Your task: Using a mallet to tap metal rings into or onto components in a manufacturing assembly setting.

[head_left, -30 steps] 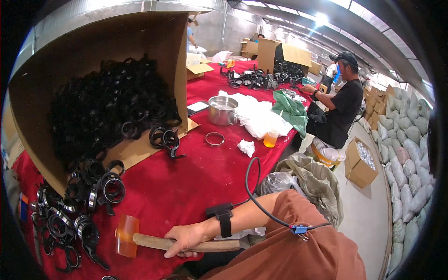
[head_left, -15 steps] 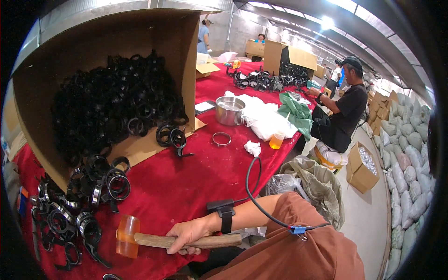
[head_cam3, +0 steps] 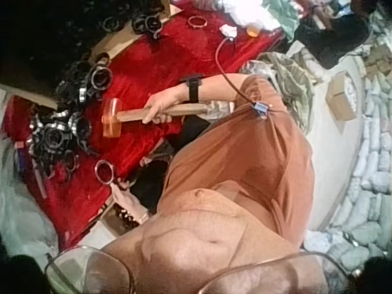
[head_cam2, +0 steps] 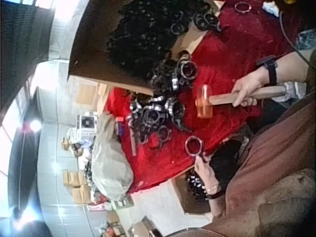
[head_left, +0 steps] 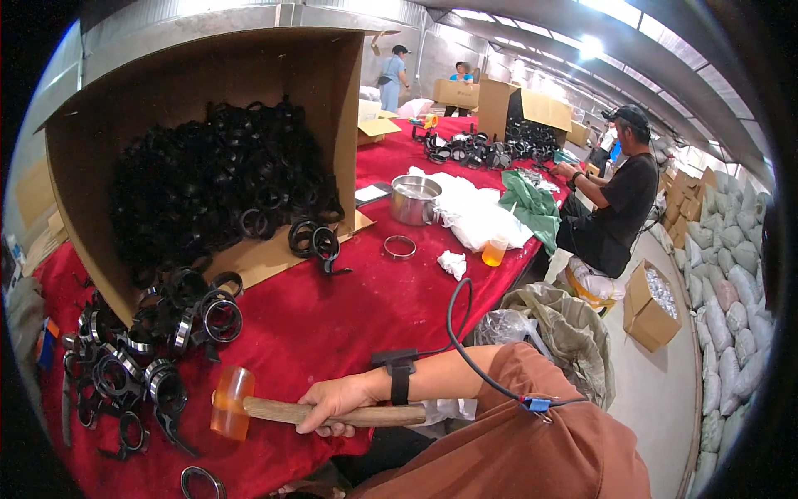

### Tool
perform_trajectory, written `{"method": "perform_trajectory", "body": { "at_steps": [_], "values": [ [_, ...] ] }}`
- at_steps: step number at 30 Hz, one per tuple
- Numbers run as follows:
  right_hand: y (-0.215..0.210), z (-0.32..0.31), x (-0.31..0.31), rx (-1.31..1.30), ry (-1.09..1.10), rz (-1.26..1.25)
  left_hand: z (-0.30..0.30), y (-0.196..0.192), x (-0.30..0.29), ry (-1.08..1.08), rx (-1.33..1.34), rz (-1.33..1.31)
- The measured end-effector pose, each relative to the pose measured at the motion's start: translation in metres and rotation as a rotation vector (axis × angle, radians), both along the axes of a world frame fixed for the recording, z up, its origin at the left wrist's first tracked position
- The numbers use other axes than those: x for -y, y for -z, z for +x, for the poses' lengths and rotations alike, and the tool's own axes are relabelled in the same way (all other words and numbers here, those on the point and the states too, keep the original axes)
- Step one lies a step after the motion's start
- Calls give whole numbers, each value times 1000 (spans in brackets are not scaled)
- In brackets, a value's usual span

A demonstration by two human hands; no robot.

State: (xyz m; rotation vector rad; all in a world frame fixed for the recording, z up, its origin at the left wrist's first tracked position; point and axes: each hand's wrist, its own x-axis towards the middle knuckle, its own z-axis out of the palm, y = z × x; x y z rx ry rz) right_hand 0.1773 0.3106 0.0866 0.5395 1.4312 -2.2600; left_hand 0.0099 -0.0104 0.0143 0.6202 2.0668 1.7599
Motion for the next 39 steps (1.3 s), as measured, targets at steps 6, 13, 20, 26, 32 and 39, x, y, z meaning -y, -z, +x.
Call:
{"method": "perform_trajectory", "body": {
  "at_steps": [6, 13, 20, 26, 32, 39],
  "values": [
    [-2, -6, 0, 19, 27, 65, 2, -21, -17, -77, 479, 353],
    [-7, 2, -1, 115, 113, -112, 1, 12, -17, -34, 381, 358],
    [-20, 4, 46, -158, 169, 536, 3, 9, -9, -9, 288, 268],
    [-14, -5, 97, -339, 124, 842, 9, 8, -9, -66, 338, 358],
    [-14, -21, 120, -1005, 129, 1453, 3, 13, -14, -126, 326, 374],
    [-2, -8, 108, -798, -165, 1474, -4, 15, -13, -69, 310, 338]
  ]
}}
